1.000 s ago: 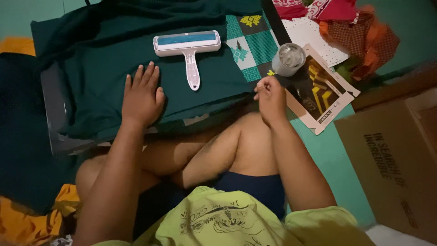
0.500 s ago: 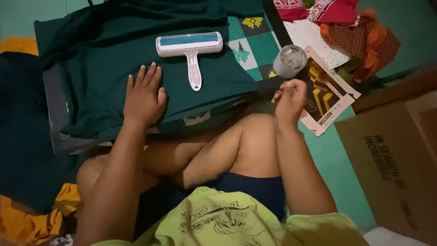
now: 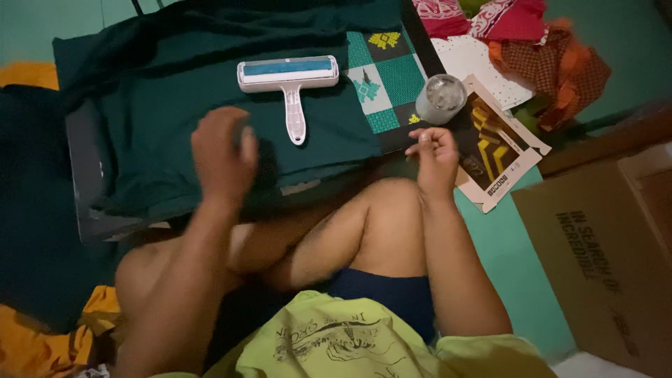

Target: Using a lint roller to remove lint and debris from a green t-shirt

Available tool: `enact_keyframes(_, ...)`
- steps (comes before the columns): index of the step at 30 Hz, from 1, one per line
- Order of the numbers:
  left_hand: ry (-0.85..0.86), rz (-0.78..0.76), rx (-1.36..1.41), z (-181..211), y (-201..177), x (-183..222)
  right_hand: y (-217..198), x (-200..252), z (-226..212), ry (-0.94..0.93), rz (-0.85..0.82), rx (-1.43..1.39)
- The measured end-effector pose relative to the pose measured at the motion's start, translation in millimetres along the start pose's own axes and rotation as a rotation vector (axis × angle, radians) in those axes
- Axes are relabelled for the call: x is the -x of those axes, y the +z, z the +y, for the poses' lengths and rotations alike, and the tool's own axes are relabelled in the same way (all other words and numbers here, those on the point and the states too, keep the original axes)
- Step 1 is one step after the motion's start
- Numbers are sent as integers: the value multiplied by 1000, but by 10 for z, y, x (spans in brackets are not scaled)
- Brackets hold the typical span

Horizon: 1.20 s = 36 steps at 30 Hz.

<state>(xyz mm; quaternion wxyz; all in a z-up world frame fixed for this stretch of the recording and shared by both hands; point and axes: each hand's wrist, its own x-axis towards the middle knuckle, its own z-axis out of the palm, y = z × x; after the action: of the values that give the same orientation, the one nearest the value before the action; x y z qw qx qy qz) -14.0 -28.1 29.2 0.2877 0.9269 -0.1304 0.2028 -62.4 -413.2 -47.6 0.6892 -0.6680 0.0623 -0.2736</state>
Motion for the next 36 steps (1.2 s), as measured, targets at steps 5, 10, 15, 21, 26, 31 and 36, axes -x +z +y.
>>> enact_keyframes(5, 495, -38, 99, 946, 787, 239, -10, 21, -19, 9, 1, -19)
enact_keyframes(10, 464, -226, -43, 1196, 1341, 227, -33, 48, -59, 23, 63, -78)
enact_keyframes(15, 233, -262, 225, 990, 1481, 88, 12, 47, -19, -52, 1, 130)
enact_keyframes(21, -30, -306, 628, 1067, 1233, 14, 442, 273, -548, -30, -287, 377)
enact_keyframes(26, -25, -311, 734, 1089, 1161, -13, 520, 224, -428, -59, -311, 510)
enact_keyframes(31, -70, -319, 754, 1108, 1080, -17, 513, 167, -406, -103, -277, 603)
enact_keyframes(36, -59, -266, 710, 1086, 1140, -25, 474, 161, -422, -93, -238, 656)
